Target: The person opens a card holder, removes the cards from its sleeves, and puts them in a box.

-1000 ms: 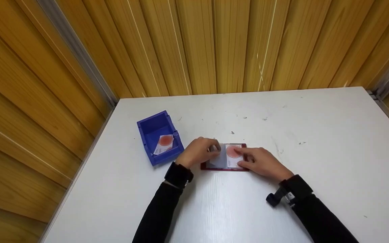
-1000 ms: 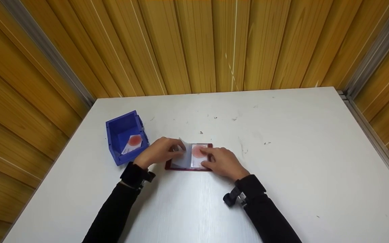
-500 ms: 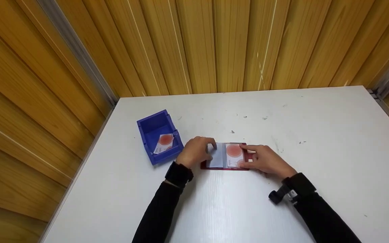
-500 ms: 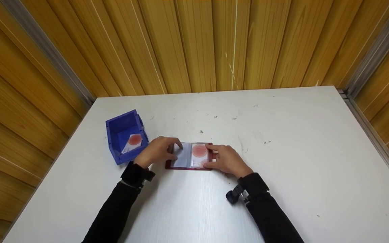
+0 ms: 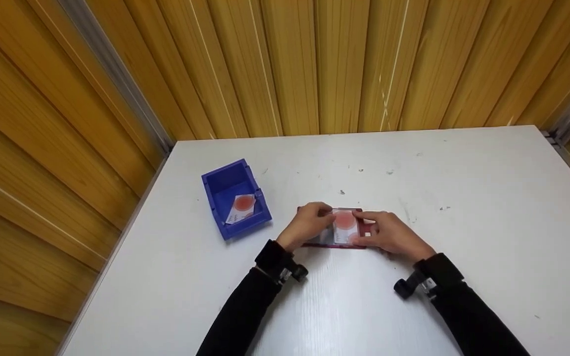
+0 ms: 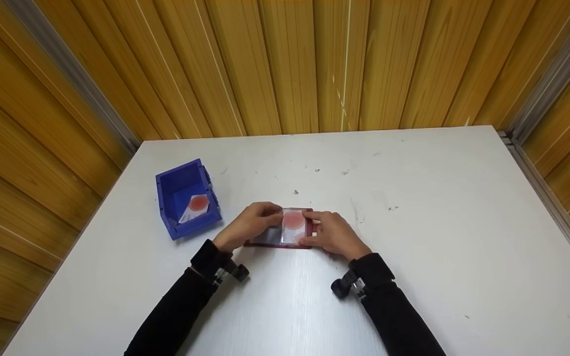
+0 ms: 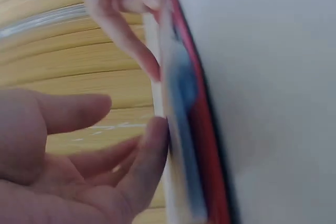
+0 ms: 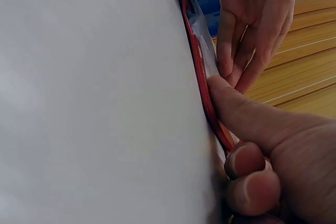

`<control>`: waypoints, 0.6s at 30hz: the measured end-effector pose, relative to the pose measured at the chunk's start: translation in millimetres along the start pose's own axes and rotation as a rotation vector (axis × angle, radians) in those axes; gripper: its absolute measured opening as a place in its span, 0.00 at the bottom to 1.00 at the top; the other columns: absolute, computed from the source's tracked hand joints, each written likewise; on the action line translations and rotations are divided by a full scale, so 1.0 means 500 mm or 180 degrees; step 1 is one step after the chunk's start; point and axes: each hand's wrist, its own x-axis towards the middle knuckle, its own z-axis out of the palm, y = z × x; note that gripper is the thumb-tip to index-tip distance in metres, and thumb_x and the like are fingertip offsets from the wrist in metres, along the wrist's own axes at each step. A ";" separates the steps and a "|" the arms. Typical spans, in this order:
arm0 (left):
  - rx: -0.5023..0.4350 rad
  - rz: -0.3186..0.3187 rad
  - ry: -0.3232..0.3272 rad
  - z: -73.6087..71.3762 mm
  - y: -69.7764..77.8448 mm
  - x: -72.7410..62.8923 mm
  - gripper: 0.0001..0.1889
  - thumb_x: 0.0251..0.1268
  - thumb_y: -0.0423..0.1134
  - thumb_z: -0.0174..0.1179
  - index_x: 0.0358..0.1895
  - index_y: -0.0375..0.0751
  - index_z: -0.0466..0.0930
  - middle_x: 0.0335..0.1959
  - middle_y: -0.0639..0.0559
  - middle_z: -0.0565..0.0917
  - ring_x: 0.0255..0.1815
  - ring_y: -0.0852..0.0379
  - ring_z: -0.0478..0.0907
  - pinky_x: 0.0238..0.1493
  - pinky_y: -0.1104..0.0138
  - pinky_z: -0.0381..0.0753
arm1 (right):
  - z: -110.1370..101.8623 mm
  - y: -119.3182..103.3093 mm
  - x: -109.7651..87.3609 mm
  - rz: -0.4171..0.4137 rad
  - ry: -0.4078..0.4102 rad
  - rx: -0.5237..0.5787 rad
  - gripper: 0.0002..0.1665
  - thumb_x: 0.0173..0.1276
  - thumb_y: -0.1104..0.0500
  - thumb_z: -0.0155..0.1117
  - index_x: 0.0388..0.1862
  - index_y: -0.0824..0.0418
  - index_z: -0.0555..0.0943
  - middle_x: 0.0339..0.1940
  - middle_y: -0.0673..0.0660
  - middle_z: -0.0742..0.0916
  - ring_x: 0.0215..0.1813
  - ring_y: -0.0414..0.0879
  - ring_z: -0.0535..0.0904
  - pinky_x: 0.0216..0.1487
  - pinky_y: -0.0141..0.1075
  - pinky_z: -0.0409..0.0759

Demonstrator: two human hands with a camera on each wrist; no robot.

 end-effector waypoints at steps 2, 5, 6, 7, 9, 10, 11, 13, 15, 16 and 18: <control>-0.0617 -0.0262 -0.0140 -0.008 -0.002 -0.001 0.18 0.76 0.35 0.58 0.59 0.24 0.79 0.53 0.37 0.86 0.52 0.49 0.84 0.58 0.61 0.83 | 0.001 0.000 0.001 -0.0010 -0.0003 0.0007 0.47 0.61 0.48 0.80 0.77 0.58 0.72 0.17 0.49 0.77 0.15 0.41 0.70 0.17 0.32 0.70; -0.1157 -0.0522 -0.0331 -0.017 -0.008 -0.002 0.16 0.77 0.34 0.56 0.56 0.21 0.80 0.50 0.33 0.87 0.49 0.48 0.86 0.57 0.60 0.85 | 0.005 0.001 0.002 -0.0028 -0.0016 0.0045 0.47 0.61 0.48 0.80 0.76 0.57 0.72 0.16 0.48 0.77 0.13 0.40 0.70 0.16 0.32 0.70; -0.1264 -0.0568 -0.0375 -0.019 -0.010 -0.003 0.16 0.78 0.33 0.55 0.55 0.20 0.80 0.48 0.32 0.87 0.47 0.48 0.88 0.56 0.60 0.86 | 0.005 0.002 0.001 -0.0055 -0.0024 0.0069 0.47 0.61 0.48 0.80 0.76 0.57 0.73 0.16 0.48 0.76 0.13 0.40 0.70 0.15 0.33 0.70; -0.1257 -0.0598 -0.0382 -0.020 -0.012 -0.003 0.16 0.78 0.33 0.55 0.53 0.20 0.81 0.44 0.33 0.88 0.43 0.50 0.88 0.54 0.60 0.87 | 0.006 0.002 0.001 -0.0076 -0.0031 0.0089 0.46 0.61 0.48 0.80 0.76 0.57 0.73 0.16 0.48 0.77 0.12 0.40 0.69 0.15 0.33 0.70; -0.1218 -0.0599 -0.0379 -0.023 -0.015 -0.004 0.16 0.78 0.34 0.54 0.51 0.19 0.82 0.38 0.37 0.88 0.37 0.53 0.87 0.51 0.61 0.88 | 0.007 0.002 0.000 -0.0129 -0.0030 0.0109 0.46 0.62 0.47 0.80 0.76 0.58 0.73 0.15 0.48 0.77 0.12 0.40 0.69 0.14 0.34 0.71; -0.1201 -0.0585 -0.0369 -0.023 -0.015 -0.004 0.16 0.79 0.34 0.53 0.50 0.19 0.82 0.36 0.39 0.87 0.34 0.55 0.86 0.49 0.62 0.89 | 0.007 0.002 -0.001 -0.0152 -0.0029 0.0117 0.45 0.62 0.47 0.80 0.76 0.58 0.73 0.15 0.48 0.77 0.12 0.40 0.69 0.14 0.34 0.71; -0.1199 -0.0578 -0.0360 -0.024 -0.015 -0.003 0.16 0.79 0.34 0.53 0.49 0.19 0.83 0.34 0.41 0.87 0.33 0.56 0.85 0.48 0.62 0.89 | 0.007 0.002 -0.001 -0.0162 -0.0025 0.0121 0.45 0.62 0.47 0.79 0.76 0.58 0.73 0.16 0.48 0.76 0.12 0.40 0.69 0.14 0.34 0.71; -0.1191 -0.0578 -0.0346 -0.025 -0.014 -0.002 0.16 0.79 0.34 0.53 0.49 0.20 0.83 0.33 0.42 0.86 0.32 0.57 0.84 0.47 0.63 0.89 | 0.005 0.003 -0.001 -0.0107 -0.0022 0.0125 0.46 0.62 0.47 0.80 0.76 0.57 0.73 0.16 0.48 0.77 0.12 0.40 0.69 0.14 0.34 0.71; -0.1222 -0.0584 -0.0371 -0.025 -0.013 -0.001 0.16 0.79 0.34 0.52 0.51 0.20 0.83 0.36 0.41 0.87 0.33 0.57 0.84 0.48 0.64 0.88 | 0.003 0.003 -0.001 -0.0053 -0.0020 0.0109 0.46 0.61 0.47 0.80 0.76 0.57 0.73 0.15 0.49 0.77 0.11 0.39 0.69 0.14 0.34 0.71; -0.1235 -0.0587 -0.0380 -0.026 -0.012 -0.001 0.16 0.79 0.34 0.53 0.51 0.20 0.83 0.39 0.39 0.87 0.34 0.57 0.84 0.49 0.64 0.88 | 0.002 0.003 -0.001 -0.0047 -0.0026 0.0092 0.47 0.61 0.47 0.80 0.76 0.57 0.73 0.15 0.49 0.77 0.11 0.39 0.69 0.14 0.33 0.71; -0.1269 -0.0587 -0.0408 -0.027 -0.012 0.000 0.16 0.79 0.33 0.53 0.52 0.20 0.83 0.43 0.35 0.88 0.36 0.56 0.84 0.50 0.63 0.88 | 0.000 0.003 -0.001 -0.0048 -0.0030 0.0062 0.46 0.61 0.47 0.80 0.76 0.57 0.73 0.14 0.48 0.76 0.11 0.39 0.69 0.14 0.34 0.71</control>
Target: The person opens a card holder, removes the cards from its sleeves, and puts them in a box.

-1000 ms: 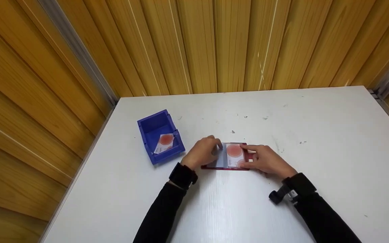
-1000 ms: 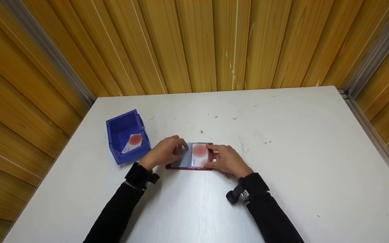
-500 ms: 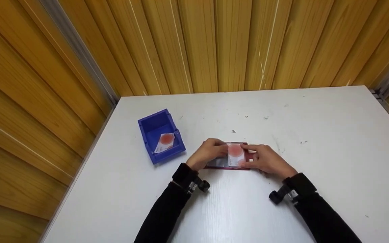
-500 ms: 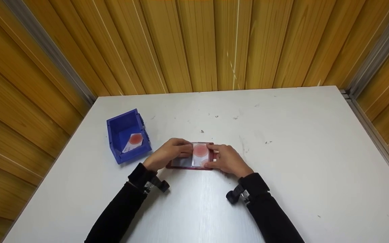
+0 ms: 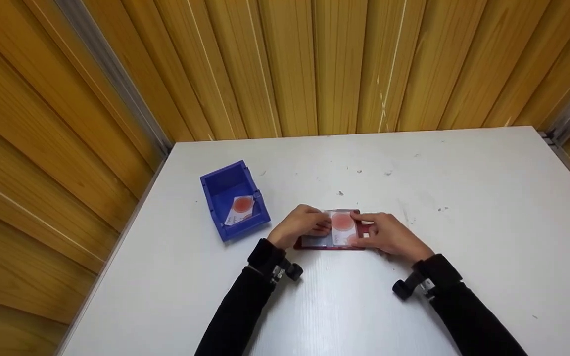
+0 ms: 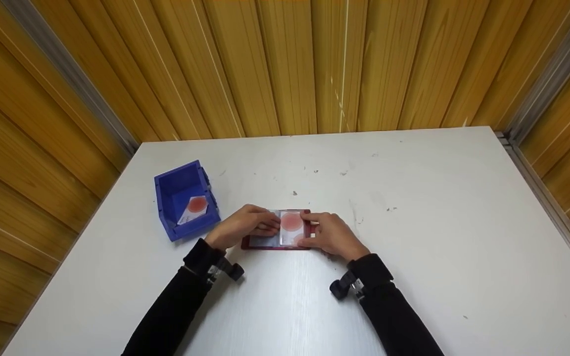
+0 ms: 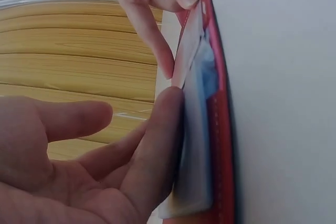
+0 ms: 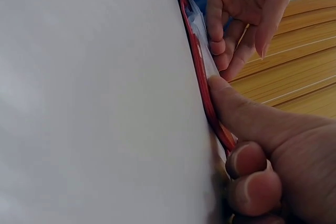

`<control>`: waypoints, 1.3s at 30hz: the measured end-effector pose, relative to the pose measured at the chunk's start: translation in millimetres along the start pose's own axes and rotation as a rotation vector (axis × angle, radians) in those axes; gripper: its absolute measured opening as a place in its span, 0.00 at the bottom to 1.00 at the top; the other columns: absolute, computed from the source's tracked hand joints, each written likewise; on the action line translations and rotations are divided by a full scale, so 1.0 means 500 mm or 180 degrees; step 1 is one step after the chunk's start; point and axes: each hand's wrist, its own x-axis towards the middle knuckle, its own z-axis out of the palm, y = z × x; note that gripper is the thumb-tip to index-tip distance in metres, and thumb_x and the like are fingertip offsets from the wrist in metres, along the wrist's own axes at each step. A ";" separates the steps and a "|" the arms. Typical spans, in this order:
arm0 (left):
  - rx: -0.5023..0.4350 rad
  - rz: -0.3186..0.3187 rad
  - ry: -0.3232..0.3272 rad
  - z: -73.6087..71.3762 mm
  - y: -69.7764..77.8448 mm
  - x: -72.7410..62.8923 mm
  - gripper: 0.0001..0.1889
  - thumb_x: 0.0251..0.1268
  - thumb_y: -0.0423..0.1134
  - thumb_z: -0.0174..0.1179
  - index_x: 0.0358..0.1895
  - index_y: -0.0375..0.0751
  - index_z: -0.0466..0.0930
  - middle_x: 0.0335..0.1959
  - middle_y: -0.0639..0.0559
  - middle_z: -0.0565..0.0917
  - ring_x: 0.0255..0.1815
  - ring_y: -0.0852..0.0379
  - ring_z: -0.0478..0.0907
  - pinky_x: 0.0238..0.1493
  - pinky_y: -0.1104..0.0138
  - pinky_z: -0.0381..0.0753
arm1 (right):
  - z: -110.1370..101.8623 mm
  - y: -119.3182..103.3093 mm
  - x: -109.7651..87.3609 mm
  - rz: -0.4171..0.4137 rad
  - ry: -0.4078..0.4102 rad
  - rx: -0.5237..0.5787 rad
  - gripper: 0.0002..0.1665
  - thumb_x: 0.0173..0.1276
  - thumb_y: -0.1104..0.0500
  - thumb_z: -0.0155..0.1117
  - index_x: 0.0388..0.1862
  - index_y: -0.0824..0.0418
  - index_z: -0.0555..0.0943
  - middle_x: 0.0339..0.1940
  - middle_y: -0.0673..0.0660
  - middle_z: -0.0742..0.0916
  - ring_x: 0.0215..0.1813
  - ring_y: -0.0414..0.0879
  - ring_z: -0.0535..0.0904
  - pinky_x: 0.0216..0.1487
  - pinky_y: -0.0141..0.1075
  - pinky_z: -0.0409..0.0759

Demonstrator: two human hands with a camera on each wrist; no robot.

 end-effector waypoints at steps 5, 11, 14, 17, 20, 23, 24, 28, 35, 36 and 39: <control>-0.0136 -0.0048 -0.0103 -0.006 -0.002 0.004 0.18 0.79 0.35 0.52 0.54 0.20 0.82 0.48 0.31 0.87 0.39 0.56 0.86 0.53 0.63 0.87 | 0.000 0.000 0.000 -0.0078 0.0013 -0.0030 0.45 0.62 0.47 0.79 0.75 0.58 0.73 0.14 0.48 0.76 0.11 0.40 0.69 0.14 0.35 0.71; -0.0356 -0.0199 -0.0058 -0.006 -0.005 0.007 0.18 0.78 0.37 0.53 0.55 0.23 0.82 0.47 0.33 0.88 0.41 0.54 0.89 0.52 0.64 0.87 | -0.001 -0.002 -0.001 -0.0054 0.0006 -0.0024 0.45 0.61 0.48 0.80 0.75 0.58 0.74 0.14 0.48 0.76 0.12 0.40 0.69 0.14 0.34 0.71; -0.0230 -0.0126 0.0019 -0.001 -0.005 0.008 0.18 0.78 0.37 0.53 0.52 0.23 0.84 0.44 0.34 0.89 0.38 0.55 0.88 0.49 0.65 0.88 | -0.002 -0.004 -0.001 -0.0041 -0.0002 -0.0029 0.46 0.61 0.48 0.80 0.76 0.58 0.73 0.14 0.48 0.76 0.11 0.40 0.70 0.14 0.35 0.72; -0.0045 -0.0023 0.0096 0.006 -0.004 0.010 0.18 0.78 0.36 0.53 0.49 0.21 0.84 0.36 0.38 0.89 0.33 0.57 0.86 0.46 0.65 0.89 | -0.001 -0.002 -0.001 -0.0048 0.0000 -0.0012 0.47 0.60 0.48 0.81 0.75 0.58 0.73 0.14 0.48 0.77 0.12 0.40 0.70 0.14 0.35 0.72; 0.0014 0.0074 0.0115 0.011 0.000 0.010 0.18 0.78 0.35 0.52 0.49 0.19 0.83 0.36 0.37 0.88 0.34 0.56 0.86 0.47 0.64 0.89 | 0.000 0.001 -0.002 -0.0079 0.0015 0.0004 0.47 0.60 0.47 0.81 0.75 0.59 0.73 0.14 0.48 0.76 0.12 0.40 0.68 0.14 0.34 0.70; -0.0075 0.0146 0.0066 0.015 0.006 0.005 0.18 0.79 0.35 0.52 0.54 0.17 0.79 0.47 0.30 0.87 0.44 0.49 0.87 0.56 0.61 0.86 | 0.000 0.001 -0.002 -0.0056 0.0042 0.0008 0.47 0.59 0.46 0.81 0.75 0.59 0.74 0.14 0.47 0.75 0.12 0.39 0.68 0.14 0.32 0.69; -0.0123 0.0159 0.0060 0.017 0.008 0.004 0.19 0.79 0.35 0.53 0.55 0.16 0.77 0.51 0.28 0.86 0.49 0.46 0.87 0.59 0.59 0.85 | 0.000 0.001 -0.002 -0.0066 0.0044 0.0004 0.47 0.60 0.47 0.81 0.75 0.59 0.74 0.14 0.47 0.75 0.11 0.39 0.68 0.14 0.32 0.69; -0.0108 0.0175 0.0076 0.026 0.013 0.001 0.19 0.79 0.34 0.53 0.59 0.17 0.74 0.56 0.27 0.83 0.58 0.39 0.84 0.65 0.56 0.81 | 0.000 0.002 -0.001 -0.0085 0.0063 -0.0009 0.47 0.60 0.47 0.81 0.75 0.60 0.74 0.13 0.47 0.74 0.12 0.39 0.68 0.15 0.32 0.69; -0.0012 0.0100 0.0044 0.027 0.011 0.001 0.18 0.78 0.35 0.53 0.56 0.20 0.81 0.53 0.31 0.86 0.50 0.48 0.86 0.60 0.59 0.84 | 0.001 0.001 0.002 -0.0153 0.0077 -0.0024 0.46 0.60 0.47 0.81 0.74 0.60 0.74 0.14 0.47 0.75 0.13 0.39 0.69 0.14 0.33 0.70; -0.0068 0.0059 0.0001 0.027 0.010 0.000 0.18 0.78 0.35 0.52 0.56 0.21 0.81 0.54 0.31 0.86 0.49 0.50 0.86 0.60 0.60 0.84 | 0.001 0.001 0.002 -0.0144 0.0077 -0.0026 0.46 0.60 0.47 0.81 0.74 0.59 0.74 0.14 0.47 0.75 0.12 0.39 0.69 0.14 0.34 0.71; -0.0135 -0.0001 -0.0042 0.029 0.006 0.002 0.18 0.78 0.35 0.52 0.57 0.21 0.81 0.54 0.31 0.86 0.47 0.52 0.86 0.57 0.62 0.85 | 0.001 0.000 0.002 -0.0041 0.0079 -0.0014 0.47 0.59 0.46 0.82 0.75 0.57 0.75 0.13 0.47 0.75 0.12 0.39 0.69 0.14 0.34 0.71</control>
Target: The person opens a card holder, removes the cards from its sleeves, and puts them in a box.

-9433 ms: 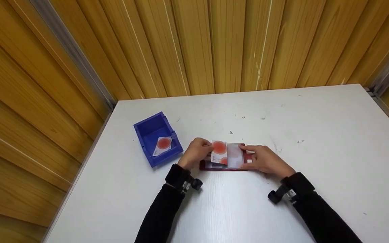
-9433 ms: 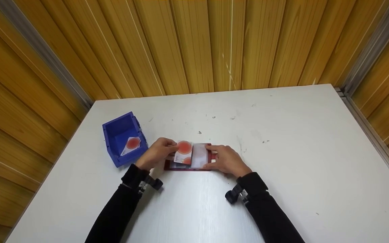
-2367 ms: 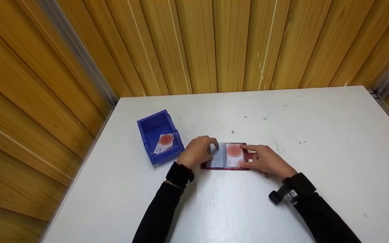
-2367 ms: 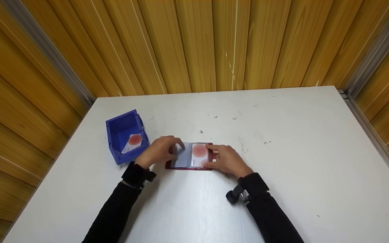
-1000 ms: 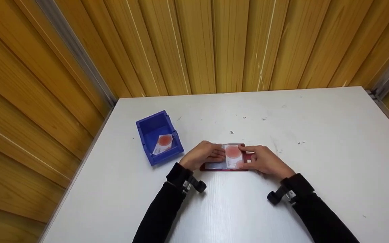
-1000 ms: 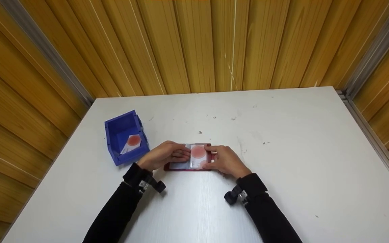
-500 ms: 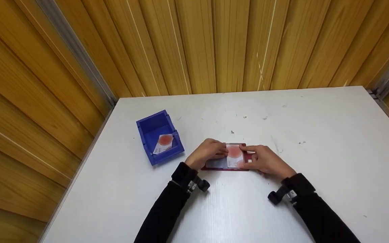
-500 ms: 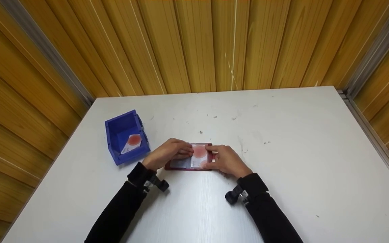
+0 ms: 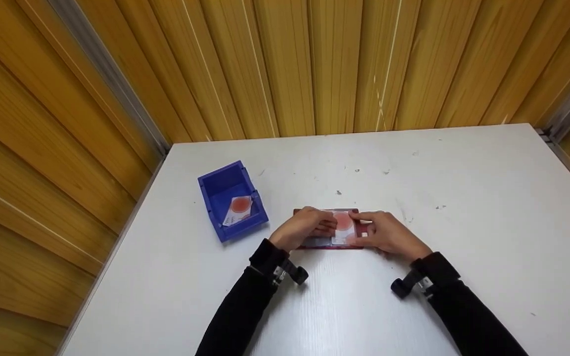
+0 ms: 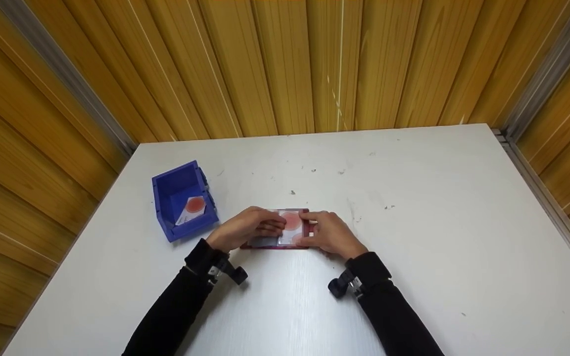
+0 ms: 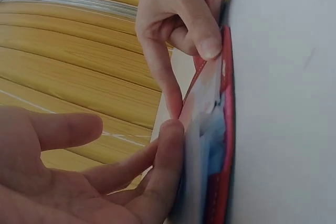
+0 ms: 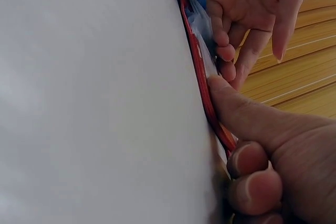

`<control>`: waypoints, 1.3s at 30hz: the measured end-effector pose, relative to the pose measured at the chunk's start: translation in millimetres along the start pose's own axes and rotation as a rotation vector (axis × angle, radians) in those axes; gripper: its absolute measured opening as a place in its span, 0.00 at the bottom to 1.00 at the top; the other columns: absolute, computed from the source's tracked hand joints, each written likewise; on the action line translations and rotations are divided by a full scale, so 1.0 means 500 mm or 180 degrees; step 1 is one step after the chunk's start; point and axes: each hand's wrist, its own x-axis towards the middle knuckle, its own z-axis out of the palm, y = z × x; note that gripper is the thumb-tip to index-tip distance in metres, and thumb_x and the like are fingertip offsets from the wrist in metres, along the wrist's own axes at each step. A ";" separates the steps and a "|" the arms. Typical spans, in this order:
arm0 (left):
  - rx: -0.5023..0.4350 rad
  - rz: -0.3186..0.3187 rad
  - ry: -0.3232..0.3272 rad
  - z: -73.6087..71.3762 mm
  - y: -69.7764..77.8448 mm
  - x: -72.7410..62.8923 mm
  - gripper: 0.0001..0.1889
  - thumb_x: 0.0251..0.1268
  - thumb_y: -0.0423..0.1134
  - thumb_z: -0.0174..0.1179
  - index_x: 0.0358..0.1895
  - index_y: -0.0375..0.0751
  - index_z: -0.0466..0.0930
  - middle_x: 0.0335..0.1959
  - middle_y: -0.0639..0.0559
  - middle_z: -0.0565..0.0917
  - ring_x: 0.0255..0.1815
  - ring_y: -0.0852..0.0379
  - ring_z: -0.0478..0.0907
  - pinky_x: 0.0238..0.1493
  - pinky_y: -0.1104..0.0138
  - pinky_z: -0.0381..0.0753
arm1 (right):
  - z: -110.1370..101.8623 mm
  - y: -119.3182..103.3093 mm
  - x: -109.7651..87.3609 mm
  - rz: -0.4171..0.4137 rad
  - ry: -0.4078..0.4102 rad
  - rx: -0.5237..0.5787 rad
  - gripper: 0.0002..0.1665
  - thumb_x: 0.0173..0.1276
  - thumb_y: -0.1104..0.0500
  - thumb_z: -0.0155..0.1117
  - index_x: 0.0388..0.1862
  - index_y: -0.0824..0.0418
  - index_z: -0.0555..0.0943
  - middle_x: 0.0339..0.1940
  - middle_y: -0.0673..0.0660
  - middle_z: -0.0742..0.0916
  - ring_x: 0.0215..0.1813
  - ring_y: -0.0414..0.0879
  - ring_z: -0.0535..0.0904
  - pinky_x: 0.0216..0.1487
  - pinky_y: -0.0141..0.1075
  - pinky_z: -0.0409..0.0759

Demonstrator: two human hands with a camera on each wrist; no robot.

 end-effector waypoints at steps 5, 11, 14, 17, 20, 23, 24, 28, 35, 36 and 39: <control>0.0068 0.0054 0.0229 0.007 -0.001 0.000 0.19 0.78 0.35 0.53 0.59 0.19 0.77 0.54 0.31 0.84 0.53 0.46 0.85 0.60 0.60 0.84 | 0.000 -0.001 -0.001 0.0022 -0.0017 0.0025 0.47 0.59 0.47 0.81 0.75 0.58 0.74 0.13 0.48 0.75 0.11 0.39 0.69 0.14 0.34 0.71; 0.0081 0.0030 0.0308 0.003 -0.001 -0.003 0.19 0.78 0.37 0.55 0.59 0.22 0.77 0.53 0.34 0.85 0.47 0.50 0.84 0.55 0.61 0.85 | -0.003 -0.001 -0.002 0.0001 -0.0046 0.0076 0.46 0.60 0.48 0.81 0.75 0.59 0.74 0.13 0.48 0.76 0.10 0.39 0.68 0.12 0.35 0.71; -0.0079 -0.0054 0.0192 -0.007 -0.004 -0.002 0.18 0.76 0.38 0.56 0.57 0.25 0.80 0.51 0.36 0.87 0.39 0.55 0.83 0.48 0.65 0.86 | -0.005 0.000 -0.002 0.0007 -0.0070 0.0076 0.46 0.60 0.49 0.81 0.75 0.59 0.74 0.13 0.48 0.75 0.09 0.39 0.68 0.12 0.35 0.71; -0.0317 -0.0130 0.0118 -0.017 -0.008 0.000 0.18 0.75 0.38 0.57 0.57 0.27 0.81 0.51 0.36 0.88 0.40 0.55 0.86 0.46 0.65 0.88 | -0.005 -0.001 -0.002 0.0024 -0.0087 0.0046 0.46 0.61 0.49 0.80 0.76 0.59 0.73 0.12 0.48 0.76 0.09 0.39 0.69 0.12 0.35 0.72; -0.0472 -0.0175 0.0106 -0.022 -0.012 0.002 0.17 0.75 0.37 0.57 0.57 0.27 0.80 0.51 0.36 0.88 0.44 0.52 0.88 0.48 0.63 0.88 | -0.005 -0.002 -0.002 0.0041 -0.0100 0.0025 0.46 0.62 0.49 0.80 0.76 0.58 0.73 0.12 0.48 0.76 0.09 0.39 0.69 0.13 0.35 0.72; -0.0424 -0.0191 0.0128 -0.022 -0.015 0.008 0.17 0.75 0.37 0.56 0.56 0.26 0.81 0.46 0.38 0.89 0.40 0.52 0.88 0.46 0.64 0.89 | -0.006 -0.003 -0.003 0.0062 -0.0120 0.0062 0.46 0.61 0.49 0.80 0.76 0.58 0.73 0.12 0.48 0.76 0.09 0.40 0.69 0.13 0.35 0.72; -0.0364 -0.0170 0.0154 -0.020 -0.016 0.011 0.17 0.75 0.37 0.56 0.54 0.25 0.82 0.43 0.40 0.89 0.37 0.54 0.87 0.44 0.65 0.89 | -0.006 -0.003 -0.003 0.0072 -0.0124 0.0081 0.46 0.61 0.49 0.80 0.76 0.58 0.73 0.12 0.48 0.76 0.09 0.40 0.69 0.13 0.35 0.72; 0.0021 -0.0017 0.0319 -0.011 -0.015 0.017 0.16 0.76 0.36 0.55 0.45 0.23 0.85 0.30 0.46 0.85 0.25 0.59 0.82 0.33 0.69 0.87 | -0.006 -0.004 -0.003 0.0083 -0.0147 0.0133 0.47 0.60 0.48 0.81 0.76 0.57 0.73 0.13 0.48 0.76 0.10 0.41 0.69 0.13 0.34 0.72; 0.0762 0.0136 0.0735 0.015 -0.005 0.015 0.14 0.75 0.38 0.57 0.42 0.28 0.85 0.33 0.44 0.89 0.29 0.57 0.86 0.36 0.67 0.88 | -0.007 0.001 -0.004 0.0028 -0.0140 0.0190 0.47 0.61 0.48 0.80 0.76 0.60 0.72 0.13 0.48 0.75 0.10 0.40 0.68 0.12 0.33 0.70; 0.0716 0.0119 0.0742 0.016 -0.005 0.015 0.13 0.75 0.37 0.57 0.43 0.27 0.85 0.36 0.43 0.89 0.31 0.56 0.87 0.38 0.66 0.88 | -0.007 0.001 -0.004 0.0020 -0.0139 0.0182 0.47 0.61 0.48 0.80 0.76 0.60 0.72 0.13 0.48 0.75 0.10 0.40 0.68 0.12 0.33 0.70; 0.0395 0.0057 0.0642 0.014 -0.008 0.015 0.14 0.76 0.35 0.55 0.49 0.25 0.83 0.39 0.41 0.89 0.33 0.56 0.87 0.42 0.65 0.89 | -0.005 0.001 -0.003 0.0023 -0.0120 0.0137 0.46 0.61 0.48 0.80 0.76 0.61 0.73 0.13 0.48 0.75 0.10 0.40 0.69 0.12 0.34 0.71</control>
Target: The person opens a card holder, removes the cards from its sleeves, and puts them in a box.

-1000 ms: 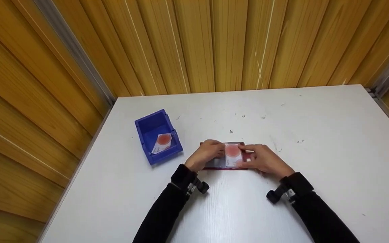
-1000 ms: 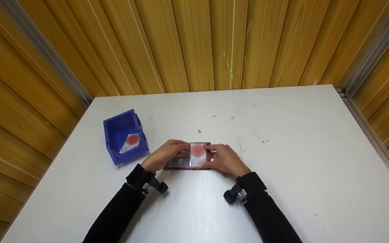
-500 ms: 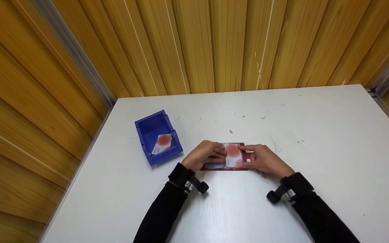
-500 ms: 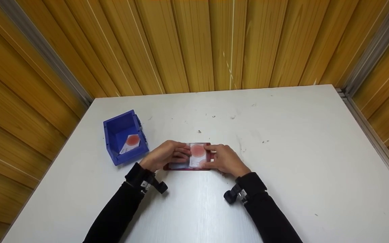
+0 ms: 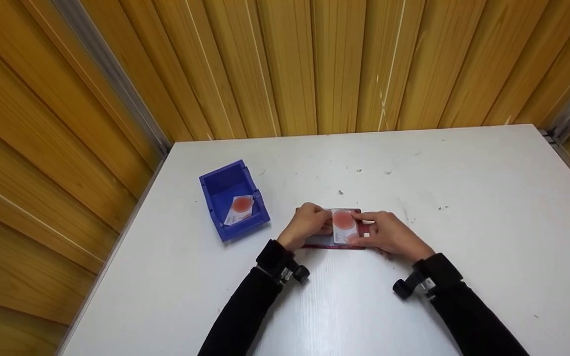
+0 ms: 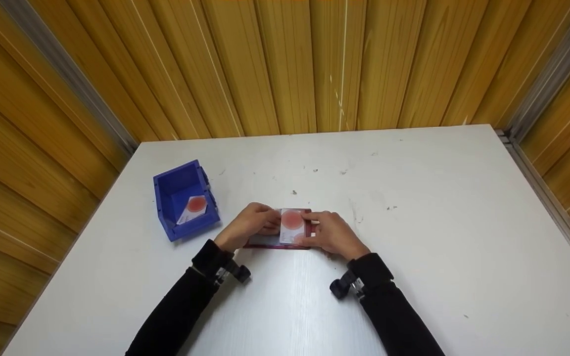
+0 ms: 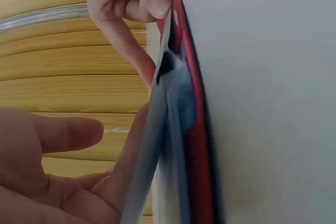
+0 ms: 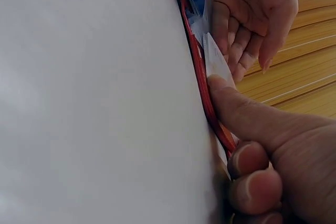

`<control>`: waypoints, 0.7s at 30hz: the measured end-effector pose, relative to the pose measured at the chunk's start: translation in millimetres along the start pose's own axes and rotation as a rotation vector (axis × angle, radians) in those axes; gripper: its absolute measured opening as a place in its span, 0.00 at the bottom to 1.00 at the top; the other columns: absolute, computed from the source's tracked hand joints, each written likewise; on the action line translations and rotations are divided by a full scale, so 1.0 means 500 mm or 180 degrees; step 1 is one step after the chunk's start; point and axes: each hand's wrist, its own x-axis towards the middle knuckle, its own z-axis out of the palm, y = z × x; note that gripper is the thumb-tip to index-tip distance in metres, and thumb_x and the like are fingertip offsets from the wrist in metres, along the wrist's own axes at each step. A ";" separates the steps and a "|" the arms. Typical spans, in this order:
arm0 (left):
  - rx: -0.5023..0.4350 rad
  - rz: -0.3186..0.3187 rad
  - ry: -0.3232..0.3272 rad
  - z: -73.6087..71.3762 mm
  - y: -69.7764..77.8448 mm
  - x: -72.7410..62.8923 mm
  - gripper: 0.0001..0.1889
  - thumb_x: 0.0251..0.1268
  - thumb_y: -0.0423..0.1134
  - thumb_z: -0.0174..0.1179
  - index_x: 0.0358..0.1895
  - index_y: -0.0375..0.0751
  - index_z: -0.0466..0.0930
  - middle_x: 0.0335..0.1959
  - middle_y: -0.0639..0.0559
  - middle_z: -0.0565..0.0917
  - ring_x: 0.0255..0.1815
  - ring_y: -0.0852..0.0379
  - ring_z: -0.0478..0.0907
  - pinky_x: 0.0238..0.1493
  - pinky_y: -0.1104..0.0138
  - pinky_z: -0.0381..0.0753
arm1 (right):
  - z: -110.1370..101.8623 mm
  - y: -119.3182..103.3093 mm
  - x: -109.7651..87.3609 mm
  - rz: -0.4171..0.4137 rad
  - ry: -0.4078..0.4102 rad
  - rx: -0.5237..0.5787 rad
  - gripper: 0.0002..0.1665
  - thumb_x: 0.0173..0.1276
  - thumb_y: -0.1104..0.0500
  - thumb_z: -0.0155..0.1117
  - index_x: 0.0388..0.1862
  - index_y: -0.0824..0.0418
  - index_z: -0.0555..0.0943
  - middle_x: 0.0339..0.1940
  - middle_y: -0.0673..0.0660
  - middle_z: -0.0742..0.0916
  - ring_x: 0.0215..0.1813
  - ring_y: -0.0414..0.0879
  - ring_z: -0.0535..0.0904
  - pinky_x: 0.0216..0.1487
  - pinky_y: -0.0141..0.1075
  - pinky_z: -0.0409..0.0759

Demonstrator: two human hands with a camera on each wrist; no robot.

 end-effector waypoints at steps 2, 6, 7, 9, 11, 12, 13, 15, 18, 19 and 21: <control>-0.0212 -0.0049 -0.0067 0.000 -0.004 0.001 0.14 0.77 0.33 0.54 0.51 0.24 0.82 0.38 0.42 0.87 0.32 0.57 0.85 0.42 0.65 0.89 | 0.001 0.000 0.001 0.0006 0.0021 -0.0050 0.46 0.61 0.48 0.80 0.75 0.61 0.73 0.13 0.48 0.76 0.10 0.40 0.69 0.13 0.35 0.71; -0.0038 0.0065 0.0059 0.011 -0.011 0.004 0.12 0.77 0.33 0.53 0.47 0.27 0.82 0.33 0.47 0.83 0.29 0.59 0.82 0.37 0.67 0.88 | 0.003 0.000 0.003 -0.0002 0.0032 -0.0120 0.45 0.61 0.49 0.80 0.75 0.60 0.74 0.14 0.49 0.76 0.10 0.40 0.69 0.13 0.34 0.71; 0.0042 0.0101 0.0115 0.015 -0.012 0.005 0.11 0.77 0.33 0.53 0.45 0.28 0.81 0.32 0.48 0.82 0.30 0.59 0.82 0.36 0.67 0.88 | 0.003 -0.001 0.003 -0.0009 0.0034 -0.0129 0.45 0.62 0.48 0.80 0.75 0.60 0.74 0.14 0.48 0.76 0.11 0.40 0.69 0.13 0.34 0.71; 0.0186 0.0172 0.0199 0.023 -0.013 0.007 0.10 0.77 0.34 0.53 0.41 0.29 0.80 0.31 0.48 0.82 0.30 0.58 0.83 0.34 0.67 0.88 | 0.002 -0.002 0.004 -0.0011 0.0032 -0.0137 0.46 0.62 0.48 0.80 0.75 0.60 0.73 0.14 0.49 0.76 0.11 0.40 0.69 0.13 0.34 0.70; 0.0238 0.0216 0.0238 0.028 -0.013 0.007 0.09 0.77 0.33 0.52 0.40 0.30 0.79 0.31 0.47 0.82 0.30 0.57 0.83 0.34 0.66 0.88 | 0.001 -0.002 0.004 0.0027 0.0043 -0.0143 0.46 0.61 0.47 0.80 0.75 0.58 0.74 0.14 0.49 0.76 0.11 0.41 0.69 0.13 0.33 0.70; 0.0233 0.0228 0.0242 0.031 -0.013 0.007 0.09 0.77 0.33 0.52 0.40 0.30 0.79 0.32 0.47 0.82 0.31 0.57 0.84 0.34 0.66 0.88 | 0.000 -0.002 0.004 0.0044 0.0050 -0.0148 0.46 0.61 0.47 0.80 0.75 0.58 0.74 0.14 0.49 0.76 0.11 0.41 0.69 0.13 0.33 0.70; 0.0252 0.0246 0.0253 0.033 -0.014 0.008 0.09 0.77 0.33 0.53 0.41 0.30 0.79 0.32 0.47 0.83 0.31 0.57 0.84 0.33 0.66 0.88 | 0.000 -0.002 0.003 0.0067 0.0050 -0.0149 0.47 0.60 0.47 0.81 0.76 0.58 0.73 0.14 0.49 0.76 0.11 0.41 0.69 0.13 0.33 0.70; 0.0345 0.0290 0.0293 0.037 -0.014 0.009 0.09 0.77 0.33 0.54 0.42 0.30 0.80 0.32 0.47 0.83 0.31 0.57 0.83 0.32 0.67 0.88 | -0.002 -0.001 0.003 0.0086 0.0044 -0.0151 0.47 0.60 0.47 0.81 0.76 0.58 0.73 0.14 0.49 0.76 0.11 0.41 0.69 0.13 0.33 0.70; 0.0466 0.0326 0.0370 0.041 -0.016 0.012 0.08 0.77 0.33 0.56 0.43 0.31 0.82 0.31 0.50 0.82 0.29 0.59 0.81 0.29 0.69 0.85 | -0.001 0.001 0.003 0.0071 0.0032 -0.0152 0.47 0.60 0.48 0.81 0.76 0.59 0.73 0.14 0.49 0.76 0.10 0.41 0.69 0.13 0.33 0.70; 0.0477 0.0325 0.0394 0.042 -0.017 0.013 0.08 0.77 0.33 0.57 0.42 0.31 0.82 0.30 0.51 0.82 0.28 0.60 0.80 0.28 0.69 0.84 | 0.000 0.001 0.003 0.0055 0.0030 -0.0156 0.47 0.61 0.48 0.80 0.76 0.59 0.73 0.14 0.49 0.76 0.10 0.41 0.69 0.13 0.34 0.70; 0.0387 0.0290 0.0412 0.044 -0.019 0.015 0.07 0.77 0.32 0.58 0.42 0.31 0.82 0.29 0.51 0.81 0.27 0.60 0.80 0.26 0.70 0.84 | 0.001 0.003 0.003 0.0024 0.0032 -0.0148 0.47 0.61 0.48 0.80 0.76 0.60 0.73 0.14 0.49 0.76 0.10 0.41 0.69 0.13 0.34 0.71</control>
